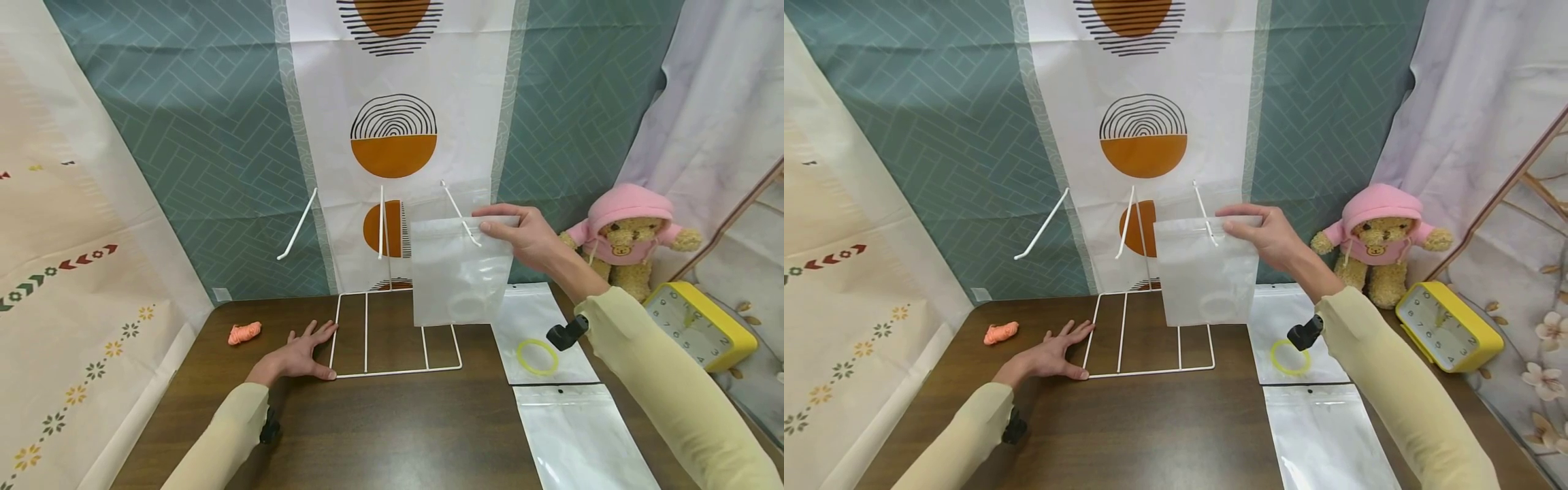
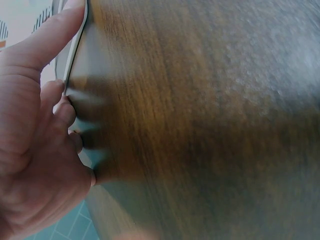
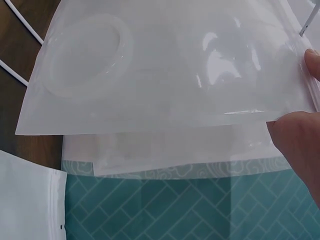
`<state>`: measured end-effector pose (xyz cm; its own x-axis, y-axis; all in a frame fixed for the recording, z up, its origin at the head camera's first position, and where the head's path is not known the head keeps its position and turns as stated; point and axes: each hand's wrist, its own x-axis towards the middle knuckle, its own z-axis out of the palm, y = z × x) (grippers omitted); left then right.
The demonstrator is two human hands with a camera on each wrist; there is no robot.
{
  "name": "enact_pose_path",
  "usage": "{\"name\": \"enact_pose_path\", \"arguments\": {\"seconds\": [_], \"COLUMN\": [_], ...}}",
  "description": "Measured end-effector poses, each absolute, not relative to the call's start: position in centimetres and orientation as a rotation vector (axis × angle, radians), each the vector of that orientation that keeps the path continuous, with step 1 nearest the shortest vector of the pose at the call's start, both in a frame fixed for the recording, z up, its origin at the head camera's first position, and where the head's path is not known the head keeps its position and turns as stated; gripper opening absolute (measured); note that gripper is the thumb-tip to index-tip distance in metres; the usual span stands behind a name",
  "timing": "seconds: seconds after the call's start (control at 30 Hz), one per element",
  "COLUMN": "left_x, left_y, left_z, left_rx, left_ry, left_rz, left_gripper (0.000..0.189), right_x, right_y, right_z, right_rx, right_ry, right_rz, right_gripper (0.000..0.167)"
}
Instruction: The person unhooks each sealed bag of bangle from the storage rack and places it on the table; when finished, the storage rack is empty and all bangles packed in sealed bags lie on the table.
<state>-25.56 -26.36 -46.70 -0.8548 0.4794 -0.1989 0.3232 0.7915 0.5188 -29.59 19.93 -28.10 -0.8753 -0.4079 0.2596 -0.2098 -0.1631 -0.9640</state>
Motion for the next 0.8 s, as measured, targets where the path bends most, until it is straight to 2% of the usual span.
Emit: {"name": "enact_pose_path", "arguments": {"seconds": [0.8], "left_x": [-25.6], "left_y": [-26.4], "left_z": [-46.8], "left_rx": [0.609], "left_ry": [2.663], "left_rz": [0.685], "left_gripper": [0.107], "right_x": [-27.4], "right_y": [20.8], "right_z": [-28.1], "right_rx": [-0.762], "right_ry": [1.958], "right_rz": [-2.131], "right_gripper": [0.025]}}
